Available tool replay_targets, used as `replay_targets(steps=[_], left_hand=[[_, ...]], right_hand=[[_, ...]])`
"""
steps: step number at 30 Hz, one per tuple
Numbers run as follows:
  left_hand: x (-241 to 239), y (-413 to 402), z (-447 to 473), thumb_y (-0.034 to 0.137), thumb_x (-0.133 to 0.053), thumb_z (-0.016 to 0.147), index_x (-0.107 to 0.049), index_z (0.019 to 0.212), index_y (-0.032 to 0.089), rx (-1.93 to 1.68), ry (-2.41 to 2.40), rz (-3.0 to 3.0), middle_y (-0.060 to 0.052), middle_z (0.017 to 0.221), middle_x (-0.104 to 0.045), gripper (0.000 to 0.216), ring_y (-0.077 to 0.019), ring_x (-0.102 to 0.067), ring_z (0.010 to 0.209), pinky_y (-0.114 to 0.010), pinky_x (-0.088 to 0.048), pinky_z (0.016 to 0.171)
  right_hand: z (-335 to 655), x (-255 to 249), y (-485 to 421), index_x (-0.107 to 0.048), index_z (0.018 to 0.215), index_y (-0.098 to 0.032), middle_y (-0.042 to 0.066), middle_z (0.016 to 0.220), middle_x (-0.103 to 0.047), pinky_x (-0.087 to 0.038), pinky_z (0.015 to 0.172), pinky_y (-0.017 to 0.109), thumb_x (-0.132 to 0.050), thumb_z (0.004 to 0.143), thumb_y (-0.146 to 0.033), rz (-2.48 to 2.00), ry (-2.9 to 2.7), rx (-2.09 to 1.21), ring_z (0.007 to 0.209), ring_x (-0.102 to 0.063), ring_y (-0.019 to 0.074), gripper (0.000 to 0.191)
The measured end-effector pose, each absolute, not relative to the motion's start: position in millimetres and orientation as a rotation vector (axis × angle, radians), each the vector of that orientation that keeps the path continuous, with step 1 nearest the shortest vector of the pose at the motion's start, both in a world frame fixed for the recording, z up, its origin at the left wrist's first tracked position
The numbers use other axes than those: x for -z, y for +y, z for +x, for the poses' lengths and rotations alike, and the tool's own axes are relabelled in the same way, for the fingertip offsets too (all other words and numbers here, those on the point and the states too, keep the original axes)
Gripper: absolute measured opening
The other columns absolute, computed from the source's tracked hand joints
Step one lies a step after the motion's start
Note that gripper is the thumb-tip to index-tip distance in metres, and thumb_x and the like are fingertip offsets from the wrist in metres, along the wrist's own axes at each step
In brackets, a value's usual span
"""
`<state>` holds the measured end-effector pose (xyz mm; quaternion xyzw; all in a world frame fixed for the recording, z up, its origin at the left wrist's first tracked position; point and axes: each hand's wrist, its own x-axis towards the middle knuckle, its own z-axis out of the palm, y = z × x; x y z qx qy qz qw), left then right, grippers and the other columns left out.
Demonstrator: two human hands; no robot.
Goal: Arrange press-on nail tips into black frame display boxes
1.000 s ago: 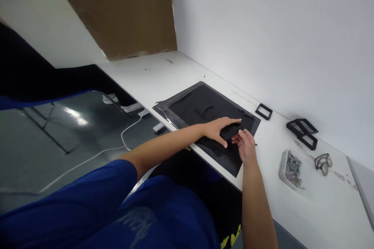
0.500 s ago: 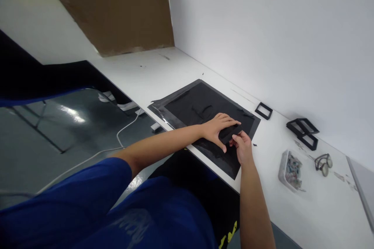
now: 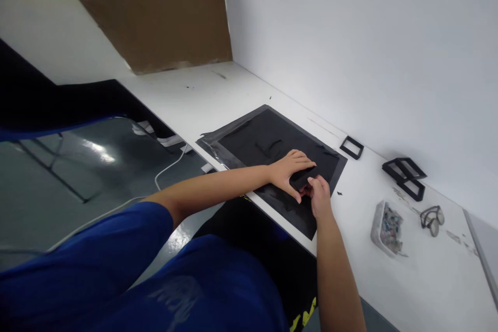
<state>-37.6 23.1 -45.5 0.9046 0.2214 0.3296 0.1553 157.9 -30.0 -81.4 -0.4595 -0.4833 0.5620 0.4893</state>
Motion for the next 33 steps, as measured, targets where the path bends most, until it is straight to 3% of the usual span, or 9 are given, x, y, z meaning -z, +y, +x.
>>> replay_targets(steps=[11,17,21,24,28,30,33], left_hand=[[46.5,19.5,-36.6,0.089,-0.066,0.058,-0.053,0.137,0.011,-1.046,0.597,2.604,-0.02,0.133,-0.062,0.112,-0.0367,-0.055,0.123,-0.052,-0.037,0.11],[51.8,22.9,-30.5,0.091,-0.067,0.055,-0.052,0.134,0.013,-1.032,0.534,2.43,-0.021,0.135,-0.06,0.111,-0.0367,-0.053,0.126,-0.054,-0.037,0.112],[51.9,30.0,-31.0,0.094,-0.066,0.05,-0.057,0.127,0.015,-1.15,0.475,2.314,-0.019,0.126,-0.064,0.111,-0.0345,-0.058,0.117,-0.052,-0.04,0.109],[49.7,34.9,-37.0,0.096,-0.056,0.058,-0.058,0.126,0.016,-1.242,0.473,2.207,-0.017,0.121,-0.065,0.105,-0.0319,-0.06,0.112,-0.049,-0.044,0.105],[45.2,36.2,-45.9,0.091,-0.028,0.082,-0.055,0.134,0.015,-1.364,0.489,2.108,-0.018,0.128,-0.062,0.096,-0.0311,-0.057,0.12,-0.047,-0.043,0.107],[42.3,35.5,-48.6,0.088,-0.029,0.084,-0.056,0.135,0.016,-1.398,0.479,2.099,-0.017,0.13,-0.063,0.092,-0.0311,-0.057,0.122,-0.047,-0.042,0.108],[38.4,34.3,-51.0,0.087,-0.044,0.08,-0.061,0.131,0.019,-1.407,0.454,2.125,-0.015,0.127,-0.066,0.087,-0.0312,-0.059,0.119,-0.048,-0.041,0.109]], right_hand=[[151.2,83.6,-32.2,-0.061,0.123,-0.017,0.008,0.12,-0.064,-0.058,0.085,0.039,-0.061,0.097,-0.041,-1.125,-1.221,-1.295,0.1,-0.065,0.019,0.035],[153.7,81.4,-31.8,-0.062,0.12,-0.017,0.007,0.115,-0.065,-0.058,0.081,0.036,-0.061,0.098,-0.042,-1.07,-1.206,-1.308,0.095,-0.065,0.0174,0.033],[158.5,72.8,-32.5,-0.063,0.115,-0.015,0.005,0.106,-0.066,-0.058,0.074,0.033,-0.061,0.097,-0.042,-0.979,-1.225,-1.33,0.086,-0.065,0.0149,0.032],[162.0,59.0,-35.8,-0.063,0.103,-0.015,0.001,0.09,-0.064,-0.054,0.066,0.028,-0.06,0.097,-0.047,-0.885,-1.245,-1.353,0.073,-0.06,0.0113,0.033],[163.1,40.2,-43.0,-0.053,0.074,-0.018,-0.004,0.064,-0.049,-0.048,0.06,0.027,-0.053,0.096,-0.056,-0.805,-1.272,-1.402,0.06,-0.05,0.0104,0.043],[162.6,37.2,-45.2,-0.05,0.069,-0.02,-0.004,0.062,-0.046,-0.047,0.061,0.028,-0.05,0.095,-0.059,-0.803,-1.289,-1.414,0.059,-0.049,0.011,0.047],[162.9,43.1,-43.6,-0.059,0.082,-0.018,-0.002,0.073,-0.057,-0.051,0.065,0.029,-0.051,0.097,-0.061,-0.854,-1.318,-1.401,0.066,-0.055,0.0112,0.046]])
